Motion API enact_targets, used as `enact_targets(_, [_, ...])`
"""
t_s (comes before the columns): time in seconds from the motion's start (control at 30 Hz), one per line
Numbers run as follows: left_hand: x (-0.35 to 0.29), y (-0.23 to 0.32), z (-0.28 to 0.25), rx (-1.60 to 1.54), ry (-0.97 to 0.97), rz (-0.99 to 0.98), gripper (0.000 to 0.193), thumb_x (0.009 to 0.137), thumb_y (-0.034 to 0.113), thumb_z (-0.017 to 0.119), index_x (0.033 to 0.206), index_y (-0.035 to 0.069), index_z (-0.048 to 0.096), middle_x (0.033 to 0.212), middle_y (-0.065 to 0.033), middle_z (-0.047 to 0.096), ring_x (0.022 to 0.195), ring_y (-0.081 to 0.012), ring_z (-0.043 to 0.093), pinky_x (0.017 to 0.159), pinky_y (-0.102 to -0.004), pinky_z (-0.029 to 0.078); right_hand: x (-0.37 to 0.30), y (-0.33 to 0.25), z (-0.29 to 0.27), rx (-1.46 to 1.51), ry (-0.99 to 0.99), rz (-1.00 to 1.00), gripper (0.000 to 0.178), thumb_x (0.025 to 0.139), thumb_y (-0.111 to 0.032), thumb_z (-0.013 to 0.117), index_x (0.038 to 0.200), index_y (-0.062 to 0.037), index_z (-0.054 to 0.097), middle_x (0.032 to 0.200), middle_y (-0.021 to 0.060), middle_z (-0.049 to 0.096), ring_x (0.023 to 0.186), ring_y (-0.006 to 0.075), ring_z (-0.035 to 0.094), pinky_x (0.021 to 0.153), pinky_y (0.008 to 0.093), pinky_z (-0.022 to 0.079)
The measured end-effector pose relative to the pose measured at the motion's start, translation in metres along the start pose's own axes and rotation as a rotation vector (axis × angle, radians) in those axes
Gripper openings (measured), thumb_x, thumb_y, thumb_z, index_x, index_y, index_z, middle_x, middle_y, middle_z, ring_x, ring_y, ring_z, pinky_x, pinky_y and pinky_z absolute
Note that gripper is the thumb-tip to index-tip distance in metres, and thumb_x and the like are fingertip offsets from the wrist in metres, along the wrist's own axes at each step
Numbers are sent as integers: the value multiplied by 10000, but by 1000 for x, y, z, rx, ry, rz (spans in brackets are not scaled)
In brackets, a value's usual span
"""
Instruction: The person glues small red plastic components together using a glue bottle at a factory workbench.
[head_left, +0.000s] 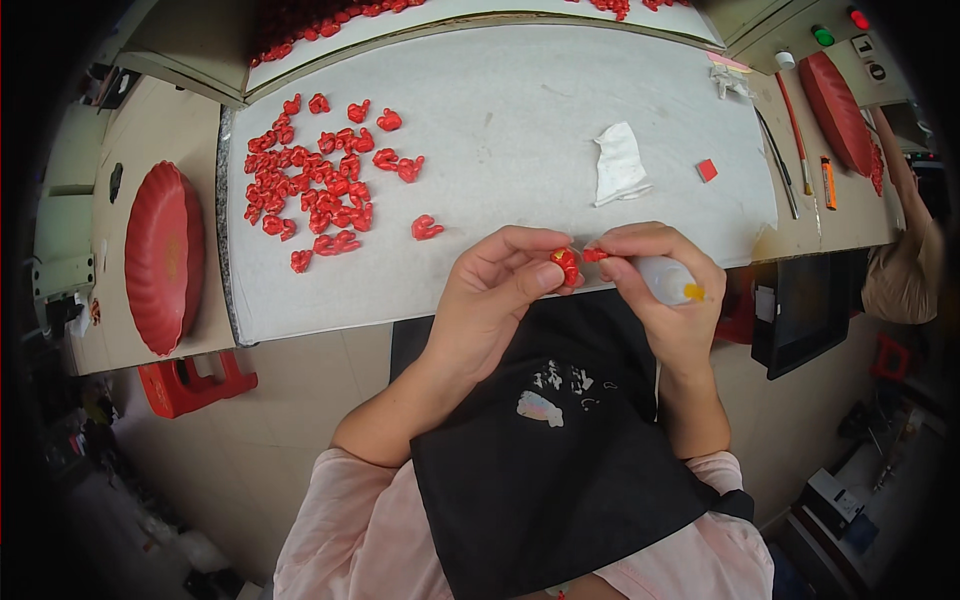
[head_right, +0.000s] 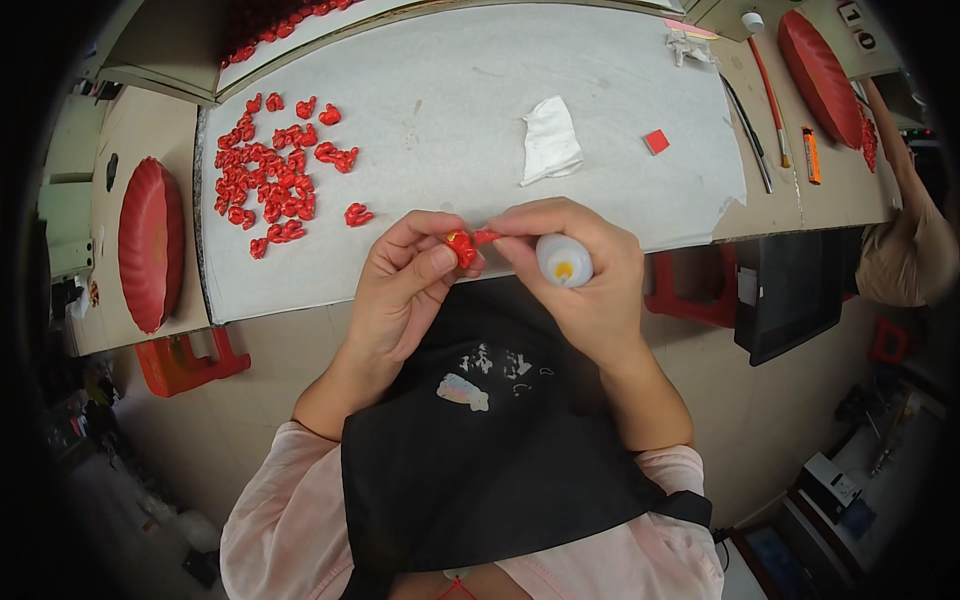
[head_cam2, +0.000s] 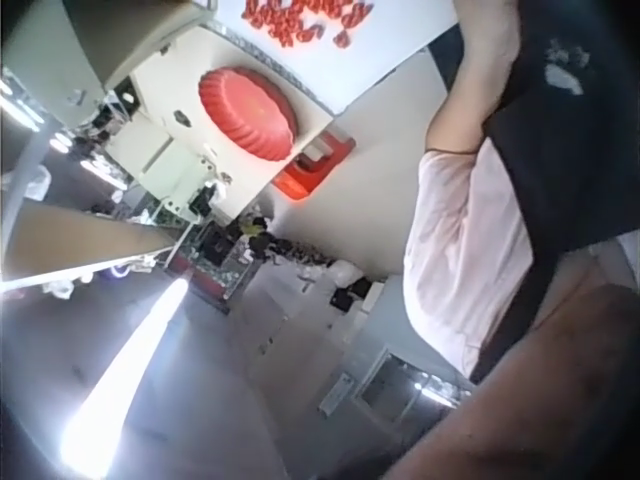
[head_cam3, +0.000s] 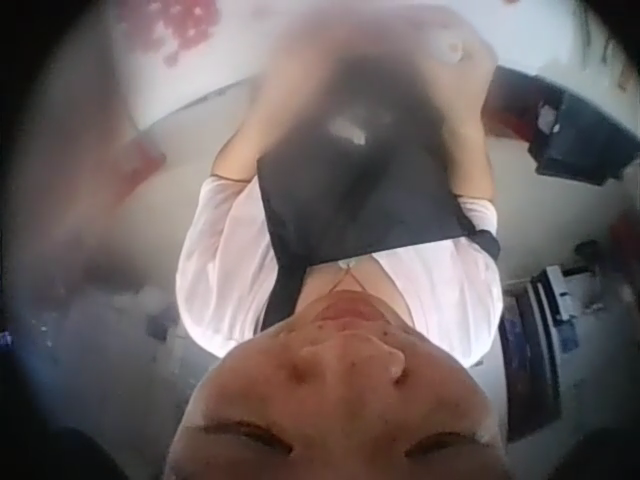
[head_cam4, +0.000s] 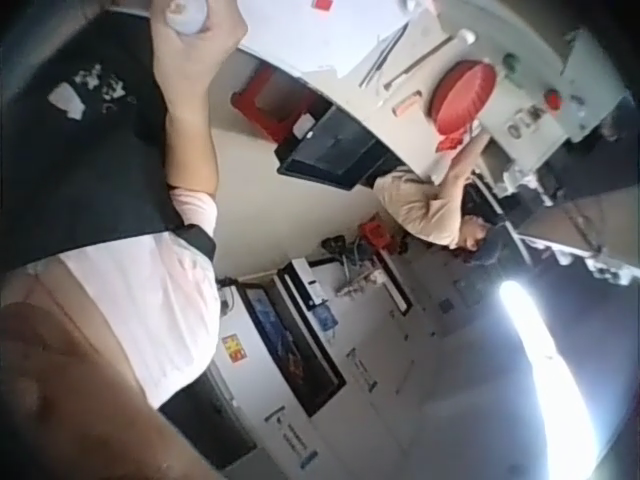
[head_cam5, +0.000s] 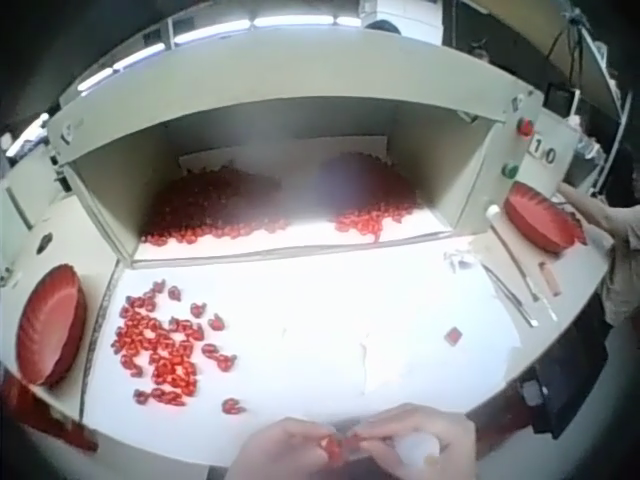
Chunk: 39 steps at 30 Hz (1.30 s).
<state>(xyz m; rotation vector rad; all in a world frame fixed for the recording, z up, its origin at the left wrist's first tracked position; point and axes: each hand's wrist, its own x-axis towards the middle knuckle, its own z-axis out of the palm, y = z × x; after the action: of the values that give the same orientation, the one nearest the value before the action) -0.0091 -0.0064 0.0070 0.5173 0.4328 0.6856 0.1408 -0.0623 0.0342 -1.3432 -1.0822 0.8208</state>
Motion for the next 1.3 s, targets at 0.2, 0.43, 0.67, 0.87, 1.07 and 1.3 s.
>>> enact_targets(0.2, [-1,-2,3,97,30,30,204,767,-10,572,968,-14,539,874,-72,595,828,-117,560,770,-239,443,-5,1,5,-317,15,-372,199,609,64,666,786,-13,617,738,100,595,653,190,586,542,246,452])
enact_targets(0.43, [-3,-2,1,230,34,89,199,749,-37,585,945,-20,551,866,-73,596,834,-124,561,770,-237,440,-8,-3,4,-454,-3,-423,196,605,52,673,780,-21,622,726,89,591,645,189,581,529,252,453])
enact_targets(0.67, [-5,-7,1,572,14,392,189,716,-66,604,900,-34,577,882,-105,574,821,-154,564,740,-251,463,-8,-8,4,-167,-32,-106,133,667,43,648,782,-12,607,758,76,598,659,139,569,584,223,437])
enact_targets(0.87, [-5,-12,-1,621,57,460,186,691,-78,621,868,-28,591,874,-110,578,814,-160,566,712,-249,475,-9,-9,6,-89,-40,33,86,687,43,622,752,-1,589,738,64,586,667,118,555,601,215,421])
enact_targets(1.07, [-5,-9,1,589,62,394,177,675,-76,639,842,-32,602,841,-105,589,788,-153,574,692,-233,467,-10,-8,8,-142,-38,4,89,672,35,631,725,-3,570,714,60,571,646,124,543,588,221,416])
enact_targets(1.3, [-6,-9,-1,601,86,363,157,668,-78,644,816,-32,618,812,-105,597,755,-148,581,670,-227,462,-13,-6,10,-222,-37,-55,105,664,35,635,727,-10,563,700,59,558,633,128,536,576,222,411])
